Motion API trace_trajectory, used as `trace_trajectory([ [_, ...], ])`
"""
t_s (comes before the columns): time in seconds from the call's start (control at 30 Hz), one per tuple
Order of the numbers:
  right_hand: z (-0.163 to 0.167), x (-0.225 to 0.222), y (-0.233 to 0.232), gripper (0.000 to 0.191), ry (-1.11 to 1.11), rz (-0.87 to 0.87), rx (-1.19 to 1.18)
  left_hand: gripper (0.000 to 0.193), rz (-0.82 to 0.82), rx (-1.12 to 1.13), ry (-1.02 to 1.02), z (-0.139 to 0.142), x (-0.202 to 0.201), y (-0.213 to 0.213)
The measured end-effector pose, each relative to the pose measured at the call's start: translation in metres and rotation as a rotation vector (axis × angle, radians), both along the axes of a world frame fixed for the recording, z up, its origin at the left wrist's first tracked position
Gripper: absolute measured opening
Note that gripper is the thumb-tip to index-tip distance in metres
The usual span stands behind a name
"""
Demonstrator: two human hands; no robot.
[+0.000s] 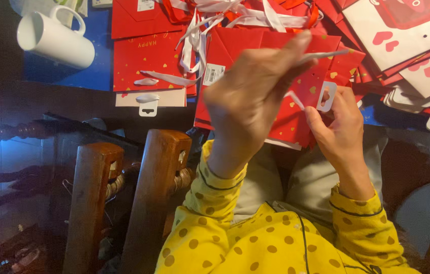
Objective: The person threads white ribbons through the plastic handles of red Valentine's Day gift bags and ties them into bows. They handle multiple bags one at a time, pulling the ribbon ends through the handles and knotting them to secure the closure.
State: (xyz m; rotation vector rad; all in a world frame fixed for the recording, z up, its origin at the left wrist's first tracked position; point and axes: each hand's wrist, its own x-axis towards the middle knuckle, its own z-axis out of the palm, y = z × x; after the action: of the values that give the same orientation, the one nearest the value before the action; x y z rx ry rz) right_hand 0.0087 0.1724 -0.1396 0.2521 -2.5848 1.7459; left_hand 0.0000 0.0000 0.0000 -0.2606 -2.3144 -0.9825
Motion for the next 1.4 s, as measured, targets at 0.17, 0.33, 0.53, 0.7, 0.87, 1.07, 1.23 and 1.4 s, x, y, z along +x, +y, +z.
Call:
trace_trajectory([
  [0.17, -0.018, 0.011, 0.006, 0.044, 0.023, 0.014, 0.085, 0.034, 0.005, -0.008, -0.185, -0.075, 0.006, 0.009],
  [0.33, -0.045, 0.012, 0.004, 0.065, -0.058, 0.046, -0.152, 0.026, -0.002, 0.001, -0.256, -0.128, 0.007, 0.01],
  [0.53, -0.063, 0.005, -0.003, 0.07, -0.093, 0.044, -0.193, 0.017, 0.053, -0.212, -0.219, -0.154, -0.001, -0.002],
  [0.7, -0.056, -0.006, -0.008, 0.072, -0.079, 0.046, -0.168, 0.017, 0.057, -0.34, -0.236, -0.151, -0.012, -0.006],
  [0.87, -0.061, -0.009, -0.002, 0.073, -0.056, 0.053, -0.108, 0.012, 0.066, -0.425, -0.257, -0.16, -0.016, 0.0],
  [1.07, -0.067, -0.016, 0.011, 0.066, 0.054, 0.185, -0.061, 0.01, 0.047, -0.331, -0.266, -0.195, -0.026, 0.01],
  [1.23, -0.069, -0.046, 0.028, 0.056, -0.039, 0.287, -0.06, 0.012, -0.082, -0.139, -0.285, -0.223, -0.042, -0.003],
  [1.4, -0.087, -0.067, 0.023, 0.044, -0.045, 0.188, 0.004, 0.014, -0.092, -0.054, -0.431, -0.231, -0.051, -0.001],
])
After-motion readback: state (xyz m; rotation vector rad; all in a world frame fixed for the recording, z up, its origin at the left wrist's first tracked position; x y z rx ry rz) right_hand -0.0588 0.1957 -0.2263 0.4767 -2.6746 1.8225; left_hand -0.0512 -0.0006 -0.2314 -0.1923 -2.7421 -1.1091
